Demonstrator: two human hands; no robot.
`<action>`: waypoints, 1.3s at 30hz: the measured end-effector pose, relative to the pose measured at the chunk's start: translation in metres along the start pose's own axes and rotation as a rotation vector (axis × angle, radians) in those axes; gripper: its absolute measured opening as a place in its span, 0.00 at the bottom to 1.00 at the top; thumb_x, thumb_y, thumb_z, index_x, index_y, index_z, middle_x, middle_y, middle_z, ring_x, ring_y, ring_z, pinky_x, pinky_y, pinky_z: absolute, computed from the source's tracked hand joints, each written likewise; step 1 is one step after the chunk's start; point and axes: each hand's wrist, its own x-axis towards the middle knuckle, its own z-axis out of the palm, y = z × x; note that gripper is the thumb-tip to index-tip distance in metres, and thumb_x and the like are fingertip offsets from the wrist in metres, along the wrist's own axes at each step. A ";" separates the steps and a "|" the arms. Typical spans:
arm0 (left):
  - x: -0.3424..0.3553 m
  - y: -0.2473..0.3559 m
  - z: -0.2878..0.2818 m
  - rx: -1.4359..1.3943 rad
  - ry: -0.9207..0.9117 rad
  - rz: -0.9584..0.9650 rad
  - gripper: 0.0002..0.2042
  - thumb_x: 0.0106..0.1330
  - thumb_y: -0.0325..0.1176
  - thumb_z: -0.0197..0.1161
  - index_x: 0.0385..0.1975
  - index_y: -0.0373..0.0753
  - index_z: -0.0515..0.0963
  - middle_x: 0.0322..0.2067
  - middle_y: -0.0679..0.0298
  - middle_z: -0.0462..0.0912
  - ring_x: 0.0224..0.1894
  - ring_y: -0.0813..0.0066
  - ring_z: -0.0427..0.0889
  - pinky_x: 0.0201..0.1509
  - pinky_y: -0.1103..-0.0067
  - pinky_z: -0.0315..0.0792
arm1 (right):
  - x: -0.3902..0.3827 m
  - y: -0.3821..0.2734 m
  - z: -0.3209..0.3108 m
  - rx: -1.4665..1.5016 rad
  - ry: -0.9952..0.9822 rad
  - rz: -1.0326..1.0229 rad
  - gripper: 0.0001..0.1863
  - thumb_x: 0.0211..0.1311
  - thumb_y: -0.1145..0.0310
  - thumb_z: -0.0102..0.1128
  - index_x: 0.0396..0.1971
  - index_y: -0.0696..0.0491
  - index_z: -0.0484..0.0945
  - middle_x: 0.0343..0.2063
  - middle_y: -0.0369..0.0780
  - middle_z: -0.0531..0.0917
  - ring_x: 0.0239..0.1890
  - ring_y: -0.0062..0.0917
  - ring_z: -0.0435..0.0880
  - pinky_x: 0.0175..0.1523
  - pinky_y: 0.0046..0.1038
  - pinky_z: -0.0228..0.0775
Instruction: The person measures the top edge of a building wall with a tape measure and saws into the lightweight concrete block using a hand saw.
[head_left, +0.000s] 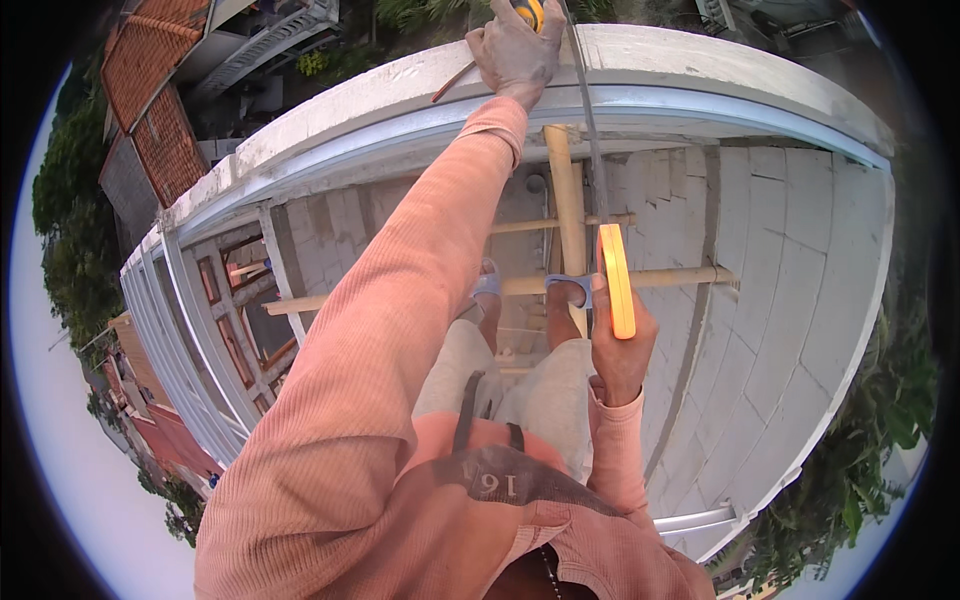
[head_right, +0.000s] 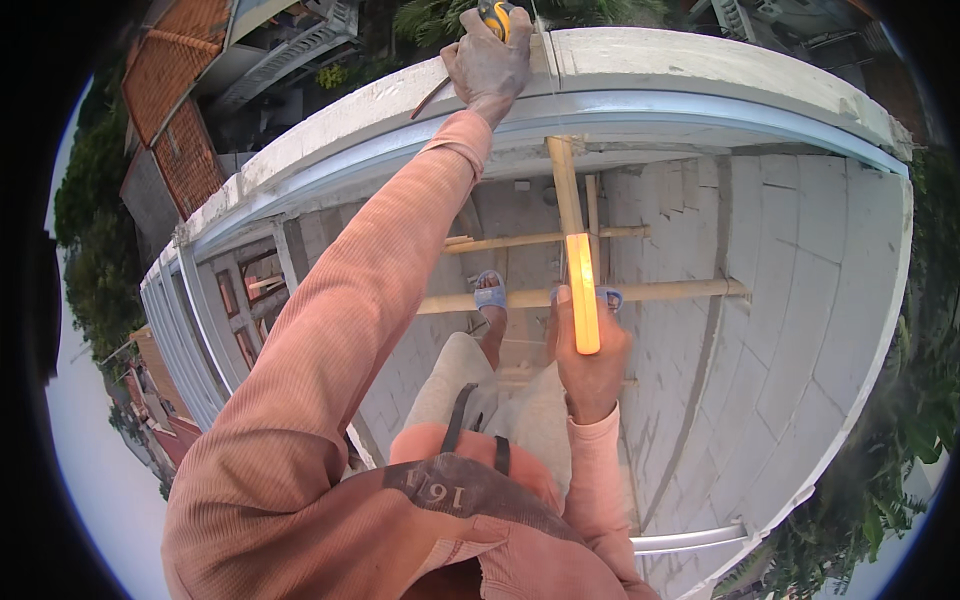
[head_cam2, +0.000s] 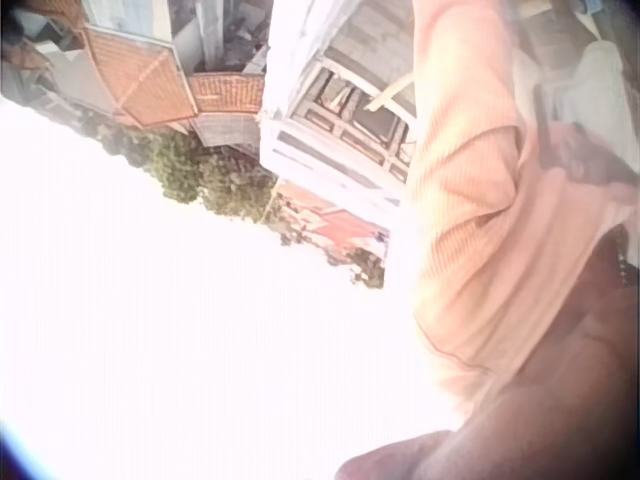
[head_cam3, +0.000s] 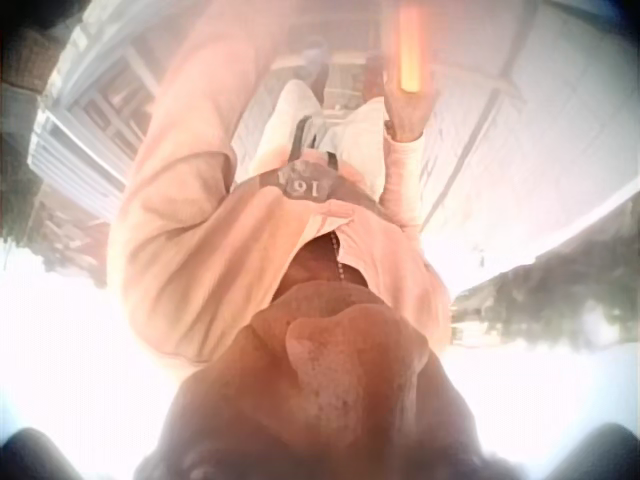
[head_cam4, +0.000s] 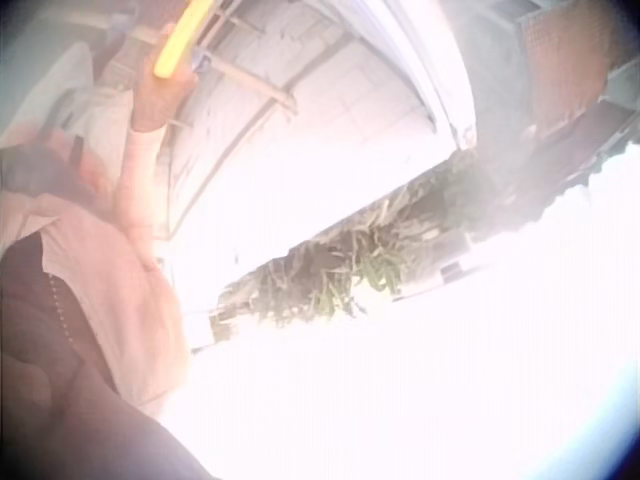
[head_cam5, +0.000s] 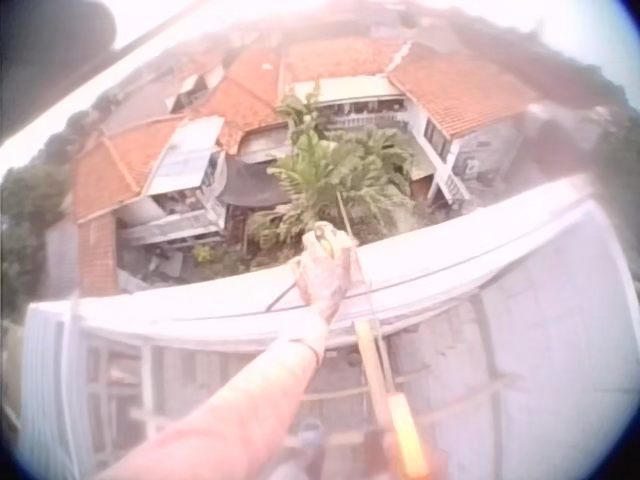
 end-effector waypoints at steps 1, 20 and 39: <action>-0.003 0.004 0.002 0.020 -0.009 -0.006 0.26 0.71 0.58 0.55 0.52 0.40 0.71 0.37 0.42 0.86 0.46 0.43 0.84 0.59 0.58 0.67 | 0.031 -0.009 0.009 0.006 0.004 -0.007 0.17 0.72 0.65 0.65 0.25 0.60 0.75 0.15 0.40 0.71 0.19 0.21 0.68 0.26 0.29 0.64; 0.000 -0.006 0.004 0.047 0.003 0.048 0.26 0.70 0.58 0.55 0.50 0.39 0.70 0.34 0.46 0.87 0.42 0.44 0.85 0.55 0.57 0.69 | 0.027 -0.005 0.016 0.002 0.028 -0.006 0.17 0.72 0.65 0.66 0.24 0.59 0.77 0.13 0.40 0.71 0.17 0.20 0.64 0.24 0.29 0.62; 0.002 -0.007 -0.002 -0.032 -0.026 -0.018 0.26 0.71 0.59 0.53 0.51 0.39 0.72 0.37 0.41 0.87 0.45 0.41 0.84 0.59 0.56 0.67 | -0.072 0.031 -0.013 -0.146 0.067 -0.039 0.10 0.70 0.69 0.67 0.30 0.59 0.81 0.17 0.44 0.79 0.18 0.27 0.81 0.28 0.31 0.72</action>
